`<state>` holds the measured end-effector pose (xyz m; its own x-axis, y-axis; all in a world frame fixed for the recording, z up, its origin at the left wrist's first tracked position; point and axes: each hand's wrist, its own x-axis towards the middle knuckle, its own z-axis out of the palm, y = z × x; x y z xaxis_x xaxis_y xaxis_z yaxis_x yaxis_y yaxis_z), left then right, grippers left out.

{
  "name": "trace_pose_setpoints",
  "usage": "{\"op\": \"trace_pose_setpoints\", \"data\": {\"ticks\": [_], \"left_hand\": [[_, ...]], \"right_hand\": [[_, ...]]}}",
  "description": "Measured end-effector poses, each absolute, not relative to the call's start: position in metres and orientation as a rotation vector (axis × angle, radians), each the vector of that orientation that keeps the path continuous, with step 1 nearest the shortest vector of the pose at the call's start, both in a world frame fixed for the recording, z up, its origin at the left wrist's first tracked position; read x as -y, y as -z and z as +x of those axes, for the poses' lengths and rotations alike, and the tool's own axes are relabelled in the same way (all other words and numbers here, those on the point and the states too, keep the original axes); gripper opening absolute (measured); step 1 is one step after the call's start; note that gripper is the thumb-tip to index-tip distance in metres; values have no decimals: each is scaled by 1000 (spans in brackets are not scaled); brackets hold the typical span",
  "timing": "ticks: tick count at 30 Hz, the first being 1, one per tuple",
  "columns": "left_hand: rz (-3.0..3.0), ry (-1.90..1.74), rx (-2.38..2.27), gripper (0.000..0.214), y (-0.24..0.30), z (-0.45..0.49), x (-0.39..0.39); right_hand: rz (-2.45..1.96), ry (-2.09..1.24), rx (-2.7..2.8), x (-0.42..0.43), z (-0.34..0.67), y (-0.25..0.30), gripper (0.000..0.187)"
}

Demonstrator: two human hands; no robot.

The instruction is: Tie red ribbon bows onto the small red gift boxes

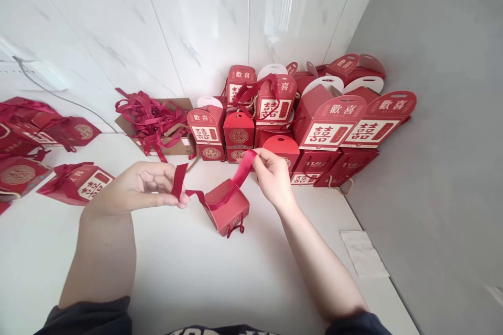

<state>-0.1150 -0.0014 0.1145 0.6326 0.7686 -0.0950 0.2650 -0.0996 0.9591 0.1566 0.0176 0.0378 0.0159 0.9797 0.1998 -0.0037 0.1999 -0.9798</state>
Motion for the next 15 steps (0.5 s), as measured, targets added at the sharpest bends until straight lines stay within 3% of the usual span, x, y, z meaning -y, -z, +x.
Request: {"op": "trace_pose_setpoints", "data": {"ticks": [3, 7, 15], "left_hand": [[1641, -521, -862, 7, -115, -115, -2], [1650, -523, -889, 7, -116, -118, -2], [1886, -865, -854, 4, -110, -124, 2]], "right_hand": [[-1064, -865, 1352, -28, 159, -48, 36], [-968, -761, 1301, -39, 161, -68, 26], [-993, -517, 1369, -34, 164, -100, 40]]}}
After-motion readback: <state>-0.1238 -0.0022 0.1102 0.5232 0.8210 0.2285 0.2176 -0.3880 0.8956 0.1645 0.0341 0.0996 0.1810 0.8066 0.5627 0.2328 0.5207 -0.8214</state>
